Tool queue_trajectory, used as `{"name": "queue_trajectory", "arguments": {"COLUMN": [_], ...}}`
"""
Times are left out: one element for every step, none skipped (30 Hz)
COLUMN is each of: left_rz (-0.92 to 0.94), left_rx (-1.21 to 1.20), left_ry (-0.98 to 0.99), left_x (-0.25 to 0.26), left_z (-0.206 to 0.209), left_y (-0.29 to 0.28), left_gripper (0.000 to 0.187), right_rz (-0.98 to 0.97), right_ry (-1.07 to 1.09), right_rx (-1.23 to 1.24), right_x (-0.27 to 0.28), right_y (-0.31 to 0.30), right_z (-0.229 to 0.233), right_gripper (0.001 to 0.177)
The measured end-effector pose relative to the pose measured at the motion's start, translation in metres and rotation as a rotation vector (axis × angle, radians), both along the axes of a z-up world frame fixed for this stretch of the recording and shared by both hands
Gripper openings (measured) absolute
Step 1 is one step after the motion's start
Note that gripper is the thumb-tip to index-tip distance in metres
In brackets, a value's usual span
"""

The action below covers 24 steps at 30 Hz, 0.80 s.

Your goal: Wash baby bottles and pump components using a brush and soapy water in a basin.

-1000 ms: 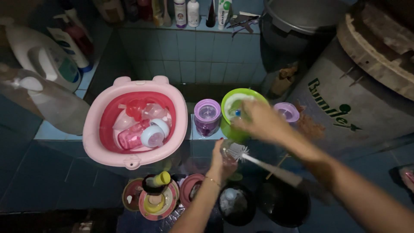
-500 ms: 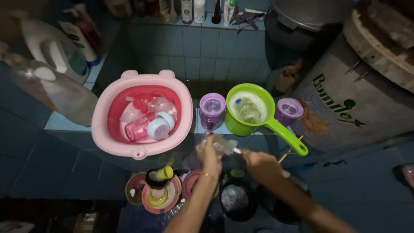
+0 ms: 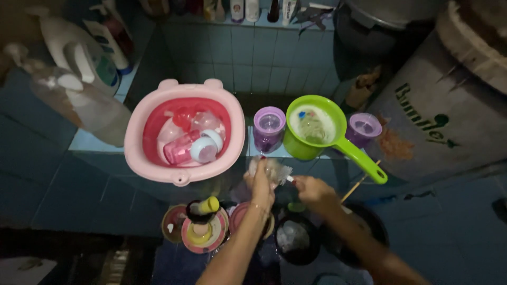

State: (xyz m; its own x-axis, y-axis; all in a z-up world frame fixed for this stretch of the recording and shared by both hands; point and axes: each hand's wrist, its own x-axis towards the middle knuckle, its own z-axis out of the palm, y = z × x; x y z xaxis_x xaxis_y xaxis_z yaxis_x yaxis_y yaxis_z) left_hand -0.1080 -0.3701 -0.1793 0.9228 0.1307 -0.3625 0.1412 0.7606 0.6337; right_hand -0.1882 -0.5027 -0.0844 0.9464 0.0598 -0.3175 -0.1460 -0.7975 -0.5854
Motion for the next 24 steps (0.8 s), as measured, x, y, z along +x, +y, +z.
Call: {"name": "queue_trajectory", "arguments": {"left_rz": [0.003,0.034,0.065,0.064,0.023,-0.015,-0.014,0.004,0.022,0.023,0.015,0.003,0.001,0.065,0.128,0.134,0.110,0.087,0.091,0.036,-0.017,-0.010,-0.030,-0.056], "left_rx": [0.003,0.036,0.069,0.070,0.085,0.102,0.106,0.119,0.132,0.128,0.124,0.124,0.126,0.125,0.125,0.121,0.054,-0.009,-0.010,0.086,0.182,0.184,0.102,0.017], "left_ry": [0.005,-0.038,-0.081,-0.078,0.064,0.214,0.225,0.169,0.112,0.104,0.070,0.047,0.052,0.075,0.099,0.083,0.012,-0.040,-0.038,0.133,0.304,0.303,0.240,0.172], "left_x": [-0.006,-0.002,0.003,0.000,-0.002,-0.010,-0.014,-0.006,0.003,0.005,0.008,0.004,0.007,0.007,0.006,0.005,0.003,-0.009,-0.012,-0.016,-0.020,-0.026,-0.032,-0.036], "left_z": [-0.008,-0.013,-0.018,0.007,0.031,0.054,0.044,0.039,0.034,0.035,0.037,0.034,0.031,0.029,0.026,0.031,0.036,0.036,0.037,0.037,0.038,0.036,0.034,0.034], "left_y": [0.004,0.004,0.005,0.012,0.020,0.030,0.029,0.026,0.023,0.026,0.030,0.035,0.030,0.027,0.023,0.023,0.022,0.022,0.021,0.021,0.021,0.021,0.020,0.014], "left_gripper": [0.018,0.017,0.018,0.018,0.016,0.015,0.015,0.016,0.018,0.018,0.019,0.020,0.020,0.022,0.027,0.027,0.026,0.027,0.027,0.029,0.036,0.036,0.030,0.027], "right_rz": [0.003,0.076,0.146,0.145,0.122,0.102,0.104,0.023,-0.057,-0.057,0.018,0.090,0.088,0.084,0.081,0.086,0.127,0.167,0.172,0.176,0.179,0.186,0.216,0.238], "right_ry": [0.005,0.043,0.081,0.084,0.054,0.032,0.043,0.024,0.005,-0.003,-0.019,-0.022,-0.018,-0.051,-0.085,-0.101,-0.092,-0.065,-0.063,-0.060,-0.057,-0.058,-0.220,-0.385], "right_rx": [0.003,-0.130,-0.263,-0.261,-0.200,-0.136,-0.131,-0.124,-0.115,-0.118,-0.009,0.106,0.108,0.083,0.059,0.056,0.060,0.066,0.066,0.212,0.359,0.362,0.082,-0.204], "right_x": [0.000,0.008,0.017,0.019,0.020,0.017,0.010,0.012,0.015,0.024,0.033,0.035,0.030,0.022,0.014,0.017,0.020,0.015,0.004,-0.008,-0.020,-0.041,-0.063,-0.084], "right_y": [0.002,0.002,0.002,0.002,0.003,0.005,0.013,0.018,0.023,0.012,0.000,-0.009,-0.005,0.001,0.007,-0.003,-0.013,-0.022,-0.031,-0.037,-0.043,-0.054,-0.066,-0.081], "right_z": [0.000,0.004,0.007,0.014,0.020,0.024,0.023,0.024,0.027,0.011,-0.004,-0.023,-0.020,-0.018,-0.014,-0.024,-0.033,-0.046,-0.043,-0.042,-0.040,-0.037,-0.035,-0.031], "right_gripper": [0.029,0.028,0.029,0.029,0.029,0.030,0.030,0.028,0.028,0.028,0.031,0.034,0.034,0.034,0.033,0.033,0.029,0.025,0.025,0.028,0.031,0.031,0.028,0.025]}}
